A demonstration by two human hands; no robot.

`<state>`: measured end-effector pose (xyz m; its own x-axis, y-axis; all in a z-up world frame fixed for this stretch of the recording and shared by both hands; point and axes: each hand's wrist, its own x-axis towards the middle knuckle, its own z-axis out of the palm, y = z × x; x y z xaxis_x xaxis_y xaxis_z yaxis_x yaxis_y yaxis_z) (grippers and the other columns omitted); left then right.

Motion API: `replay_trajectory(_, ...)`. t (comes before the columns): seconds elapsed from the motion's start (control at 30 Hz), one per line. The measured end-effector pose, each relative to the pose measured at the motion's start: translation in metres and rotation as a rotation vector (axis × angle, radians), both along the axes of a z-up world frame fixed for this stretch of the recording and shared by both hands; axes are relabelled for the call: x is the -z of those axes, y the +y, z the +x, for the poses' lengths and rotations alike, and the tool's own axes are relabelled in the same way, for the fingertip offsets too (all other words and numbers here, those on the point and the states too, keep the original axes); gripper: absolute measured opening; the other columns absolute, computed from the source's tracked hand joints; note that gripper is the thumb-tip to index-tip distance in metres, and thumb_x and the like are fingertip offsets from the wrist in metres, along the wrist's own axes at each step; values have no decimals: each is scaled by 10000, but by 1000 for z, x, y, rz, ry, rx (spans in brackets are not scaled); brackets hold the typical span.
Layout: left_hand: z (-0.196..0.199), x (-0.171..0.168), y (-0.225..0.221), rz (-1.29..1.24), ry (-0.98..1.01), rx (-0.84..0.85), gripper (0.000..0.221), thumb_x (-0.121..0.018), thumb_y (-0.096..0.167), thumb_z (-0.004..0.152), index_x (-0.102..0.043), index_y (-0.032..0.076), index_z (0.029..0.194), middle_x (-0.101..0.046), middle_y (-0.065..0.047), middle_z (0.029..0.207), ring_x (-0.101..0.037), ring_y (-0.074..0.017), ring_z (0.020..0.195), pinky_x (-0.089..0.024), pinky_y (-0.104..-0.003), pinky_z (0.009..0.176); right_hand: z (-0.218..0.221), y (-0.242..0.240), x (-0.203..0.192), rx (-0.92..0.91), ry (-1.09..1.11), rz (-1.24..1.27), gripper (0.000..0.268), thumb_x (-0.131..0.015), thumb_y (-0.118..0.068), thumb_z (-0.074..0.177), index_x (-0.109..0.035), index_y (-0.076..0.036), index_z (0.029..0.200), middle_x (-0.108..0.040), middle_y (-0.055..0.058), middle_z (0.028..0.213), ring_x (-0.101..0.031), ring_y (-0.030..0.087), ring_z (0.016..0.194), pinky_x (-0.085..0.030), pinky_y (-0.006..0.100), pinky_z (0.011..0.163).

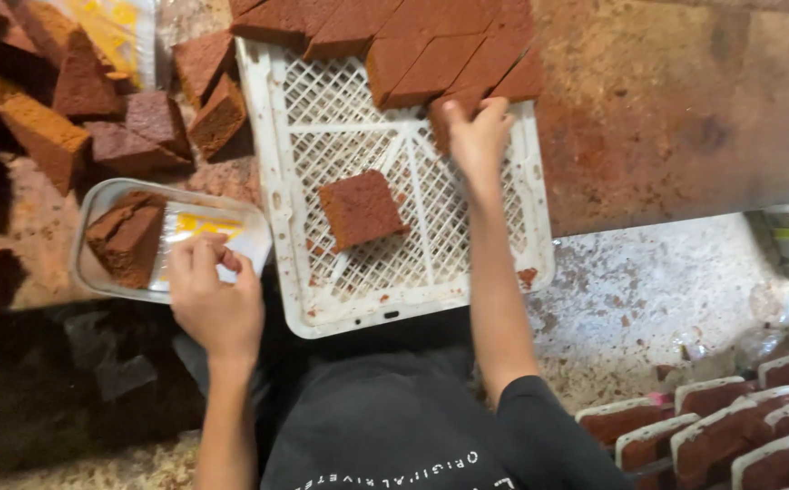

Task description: Packing diamond-shaped cake pieces from a production tray into a plastic container

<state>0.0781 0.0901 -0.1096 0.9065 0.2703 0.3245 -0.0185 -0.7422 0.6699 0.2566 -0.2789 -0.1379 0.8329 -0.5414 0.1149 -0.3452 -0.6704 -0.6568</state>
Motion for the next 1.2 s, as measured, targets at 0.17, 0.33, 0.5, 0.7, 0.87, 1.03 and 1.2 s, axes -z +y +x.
replay_trajectory(0.17,0,-33,6,-13,161,163,241,-736,-25,821,-764,109,1019,-703,-164,1212,-671,-460,1034,-531,-509,855,-53,72,-64,-143,-105,187,660,-901,-336,810,-407,-157,1210,-647,218,1125,-743,414,884,-567,471,780)
replay_trajectory(0.33,-7,-85,-11,-174,89,175,506,-641,-122,754,-769,85,1198,-746,-131,1189,-700,-376,1099,-540,-458,908,-158,182,-168,-463,-449,759,271,-773,-200,935,-671,-116,1171,-698,95,1141,-713,203,1010,-599,332,935)
replay_trajectory(0.5,-9,-107,-27,-60,-126,96,751,-642,-218,668,-678,54,1366,-664,-117,1365,-667,-336,1226,-546,-403,985,-193,200,-144,-871,-448,354,401,-804,-84,849,-716,-117,1240,-671,156,1313,-692,334,1190,-578,444,1033)
replay_trajectory(0.7,-15,-96,-48,28,-142,136,741,-670,-170,684,-639,75,1383,-652,-119,1358,-686,-333,1128,-570,-432,910,-177,182,-135,-1065,-295,154,378,-689,10,876,-689,-41,1250,-684,221,1215,-701,410,1086,-596,477,934)
replay_trajectory(0.87,-28,-110,-73,-103,-296,277,454,-610,-54,821,-745,59,1239,-722,-114,1313,-746,-285,1113,-600,-381,952,-141,175,-146,-625,-357,177,382,-674,84,706,-543,-125,997,-616,-10,714,-644,206,550,-576,321,587)
replay_trajectory(1.03,-22,-116,-53,-254,-29,492,510,-665,71,883,-671,211,1373,-654,-35,1425,-690,-282,1219,-554,-400,1022,-98,155,-190,-752,-144,73,377,-648,-143,969,-542,-132,1331,-701,128,1173,-683,397,1054,-508,492,918)
replay_trajectory(1.2,-10,-89,-24,-53,112,275,319,-594,195,1009,-645,94,1307,-647,-100,1204,-608,-308,1088,-483,-420,954,9,156,-190,-620,-607,-88,193,-568,45,1009,-409,-43,1072,-481,138,1014,-411,264,947,-290,426,856)
